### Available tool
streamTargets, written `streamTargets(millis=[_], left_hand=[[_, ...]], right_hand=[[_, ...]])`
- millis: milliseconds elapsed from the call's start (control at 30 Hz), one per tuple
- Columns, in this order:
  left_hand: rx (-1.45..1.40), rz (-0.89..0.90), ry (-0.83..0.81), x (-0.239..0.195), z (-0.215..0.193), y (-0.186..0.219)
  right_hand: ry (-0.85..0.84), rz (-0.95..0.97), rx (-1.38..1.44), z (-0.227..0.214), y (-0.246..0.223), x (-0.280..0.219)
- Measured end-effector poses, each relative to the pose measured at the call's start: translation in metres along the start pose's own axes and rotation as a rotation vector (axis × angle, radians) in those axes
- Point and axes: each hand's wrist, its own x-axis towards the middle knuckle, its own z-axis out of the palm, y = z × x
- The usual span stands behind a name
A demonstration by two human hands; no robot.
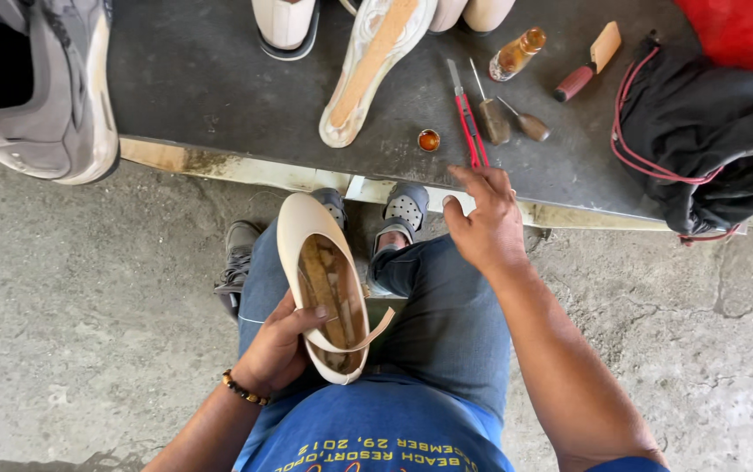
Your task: The person holds a white shoe and repeatedly rubs the inner sole with their fingers. They then dip a finger into a small container of brown liquid and apply it to the shoe's interior, rubbing it in. The person continues to rub the inside of the shoe with their fingers.
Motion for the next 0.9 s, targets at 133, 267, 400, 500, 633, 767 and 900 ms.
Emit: streamTargets(millis=[133,267,400,500,633,767,900], left_hand=[[-0.010,-0.019,-0.045,-0.002,-0.005,0.002],[0.006,-0.036,-0.009,-0.003,-0.006,0.004],[-0.002,-0.030,-0.050,0.001,-0.008,0.002],[-0.014,-0.037,-0.037,0.000,-0.009,0.000],[-0.034,-0.032,-0.029,0.001,-0.013,-0.002],[-0.035,-0.033,-0.037,0.000,-0.010,0.000],[-0.013,-0.031,-0.045,0.001,-0.012,0.000]], right_hand=[[-0.056,-0.145,-0.059,0.018,0.018,-0.001],[-0.009,0.020,-0.035,0.020,0.006,0.007],[0.044,-0.043,-0.049,0.020,-0.007,0.024],[-0.049,-0.041,-0.084,0.019,-0.015,0.040],[-0.062,-0.071,-0.177,0.030,-0.016,0.055],[-0.002,-0.177,-0.220,0.038,-0.014,0.060],[0.139,-0.222,-0.111,0.041,-0.014,0.069]])
